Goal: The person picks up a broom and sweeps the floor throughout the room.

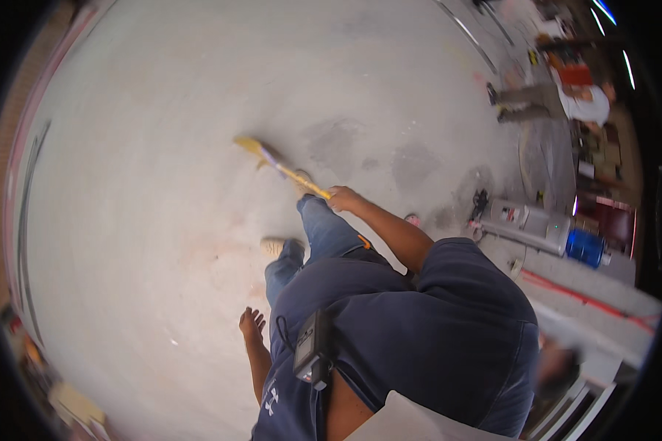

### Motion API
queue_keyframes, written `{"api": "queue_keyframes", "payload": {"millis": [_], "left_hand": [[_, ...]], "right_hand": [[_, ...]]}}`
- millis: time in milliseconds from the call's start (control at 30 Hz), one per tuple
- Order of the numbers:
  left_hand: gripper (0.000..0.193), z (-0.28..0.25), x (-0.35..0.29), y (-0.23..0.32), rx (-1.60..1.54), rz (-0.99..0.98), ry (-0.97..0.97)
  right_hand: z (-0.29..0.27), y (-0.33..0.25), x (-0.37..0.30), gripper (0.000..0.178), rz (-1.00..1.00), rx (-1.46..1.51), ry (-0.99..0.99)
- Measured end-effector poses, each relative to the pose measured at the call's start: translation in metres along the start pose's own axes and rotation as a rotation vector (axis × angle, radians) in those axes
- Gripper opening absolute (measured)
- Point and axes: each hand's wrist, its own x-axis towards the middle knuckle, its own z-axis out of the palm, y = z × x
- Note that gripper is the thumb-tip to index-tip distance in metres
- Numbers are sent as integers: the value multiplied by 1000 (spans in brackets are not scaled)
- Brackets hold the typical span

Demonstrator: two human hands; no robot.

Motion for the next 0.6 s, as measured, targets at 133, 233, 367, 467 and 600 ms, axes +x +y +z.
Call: {"api": "queue_keyframes", "payload": {"millis": [133,233,367,467,600], "left_hand": [[47,12,-2,63,39,59,29],[41,44,-19,121,15,142,91],[37,116,-33,165,82,123,12],[35,142,-59,175,277,63,60],[35,181,-70,199,245,70,59]], "right_hand": [[-107,37,53,26,99,21,321],[-199,84,114,23,8,-293,667],[-341,95,198,24,122,-842,608],[-327,30,250,26,289,-300,673],[-313,-61,272,25,260,-226,525]]}}
